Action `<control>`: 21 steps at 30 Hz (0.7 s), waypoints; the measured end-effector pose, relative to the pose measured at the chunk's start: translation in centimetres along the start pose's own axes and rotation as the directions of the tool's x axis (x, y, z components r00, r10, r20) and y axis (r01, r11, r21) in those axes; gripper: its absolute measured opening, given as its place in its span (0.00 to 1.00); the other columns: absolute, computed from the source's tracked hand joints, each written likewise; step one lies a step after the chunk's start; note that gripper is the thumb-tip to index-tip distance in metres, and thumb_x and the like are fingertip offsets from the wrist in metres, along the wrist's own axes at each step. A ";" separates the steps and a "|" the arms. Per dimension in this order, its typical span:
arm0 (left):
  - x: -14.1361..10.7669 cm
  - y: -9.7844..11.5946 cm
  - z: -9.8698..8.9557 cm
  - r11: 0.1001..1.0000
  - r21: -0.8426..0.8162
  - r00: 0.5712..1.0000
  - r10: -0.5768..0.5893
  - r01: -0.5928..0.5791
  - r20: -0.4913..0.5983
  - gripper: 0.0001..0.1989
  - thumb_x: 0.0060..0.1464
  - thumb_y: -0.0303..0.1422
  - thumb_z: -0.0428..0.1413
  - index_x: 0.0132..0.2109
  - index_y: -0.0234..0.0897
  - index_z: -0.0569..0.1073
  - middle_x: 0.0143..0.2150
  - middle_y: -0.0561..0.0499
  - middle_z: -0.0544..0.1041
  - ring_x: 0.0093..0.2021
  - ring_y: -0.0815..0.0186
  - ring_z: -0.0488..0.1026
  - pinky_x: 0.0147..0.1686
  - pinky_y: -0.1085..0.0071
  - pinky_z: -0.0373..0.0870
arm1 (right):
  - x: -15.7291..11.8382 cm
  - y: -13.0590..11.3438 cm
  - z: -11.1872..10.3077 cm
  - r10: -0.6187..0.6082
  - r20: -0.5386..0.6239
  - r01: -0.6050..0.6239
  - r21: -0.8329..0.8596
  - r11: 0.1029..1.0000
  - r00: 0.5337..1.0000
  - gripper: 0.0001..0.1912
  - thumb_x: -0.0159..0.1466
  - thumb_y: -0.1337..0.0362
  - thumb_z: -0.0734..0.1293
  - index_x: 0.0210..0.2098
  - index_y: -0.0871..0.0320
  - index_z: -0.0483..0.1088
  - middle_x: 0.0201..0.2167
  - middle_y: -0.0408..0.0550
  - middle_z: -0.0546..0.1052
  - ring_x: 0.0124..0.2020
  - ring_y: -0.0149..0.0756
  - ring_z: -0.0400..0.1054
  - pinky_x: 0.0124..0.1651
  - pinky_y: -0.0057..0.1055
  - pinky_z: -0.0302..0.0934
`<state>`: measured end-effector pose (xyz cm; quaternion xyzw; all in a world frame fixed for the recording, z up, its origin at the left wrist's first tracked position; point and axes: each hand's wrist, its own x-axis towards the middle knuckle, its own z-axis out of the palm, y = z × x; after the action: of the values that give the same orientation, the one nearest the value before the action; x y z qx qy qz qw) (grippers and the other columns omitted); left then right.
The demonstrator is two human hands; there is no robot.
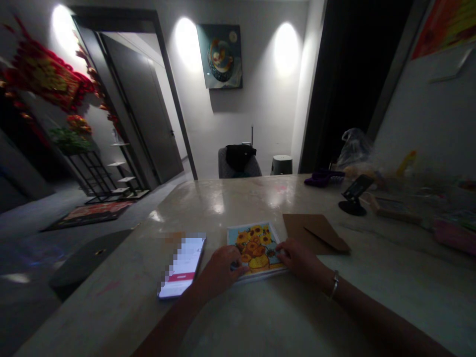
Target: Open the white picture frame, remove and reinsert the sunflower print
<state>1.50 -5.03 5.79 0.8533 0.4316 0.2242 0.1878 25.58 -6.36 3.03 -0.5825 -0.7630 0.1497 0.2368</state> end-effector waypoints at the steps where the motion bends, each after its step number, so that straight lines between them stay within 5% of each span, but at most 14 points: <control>1: 0.0 -0.2 0.2 1.000 -0.010 1.000 -0.010 0.010 0.000 0.06 0.44 0.35 0.55 0.27 0.38 0.70 0.30 0.51 0.70 0.33 0.65 0.66 0.36 0.70 0.62 | 0.0 0.1 0.0 -0.017 -0.001 0.017 -0.012 1.000 1.000 0.10 0.57 0.65 0.60 0.36 0.58 0.70 0.34 0.50 0.70 0.36 0.36 0.65 0.40 0.31 0.58; 7: 0.1 -1.6 0.9 0.983 -0.138 0.982 -0.137 0.118 -0.133 0.16 0.40 0.34 0.58 0.41 0.42 0.72 0.48 0.46 0.69 0.51 0.56 0.62 0.51 0.61 0.54 | 0.0 0.2 -0.4 -0.094 -0.007 0.094 0.012 0.996 0.996 0.07 0.56 0.66 0.61 0.34 0.58 0.69 0.42 0.51 0.67 0.44 0.37 0.62 0.47 0.33 0.57; 11: 0.3 -1.6 0.8 0.986 -0.121 0.985 -0.129 0.115 -0.117 0.15 0.42 0.35 0.57 0.41 0.42 0.73 0.47 0.46 0.70 0.50 0.55 0.63 0.52 0.60 0.54 | 0.1 0.1 -0.5 -0.122 0.005 0.122 -0.027 0.992 0.992 0.06 0.57 0.67 0.60 0.32 0.59 0.69 0.49 0.54 0.66 0.51 0.40 0.58 0.52 0.37 0.52; 21: 0.6 -1.8 0.8 0.993 -0.077 0.991 -0.096 0.089 -0.093 0.13 0.45 0.34 0.54 0.41 0.41 0.74 0.45 0.45 0.71 0.48 0.57 0.64 0.51 0.61 0.56 | 0.2 0.0 -0.6 -0.168 -0.004 0.168 0.004 0.986 0.986 0.03 0.58 0.66 0.60 0.31 0.57 0.65 0.43 0.51 0.68 0.48 0.38 0.60 0.47 0.34 0.57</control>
<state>1.10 -3.65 4.35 0.8132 0.4706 0.2718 0.2081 25.91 -6.21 3.54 -0.5158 -0.8088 0.1297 0.2510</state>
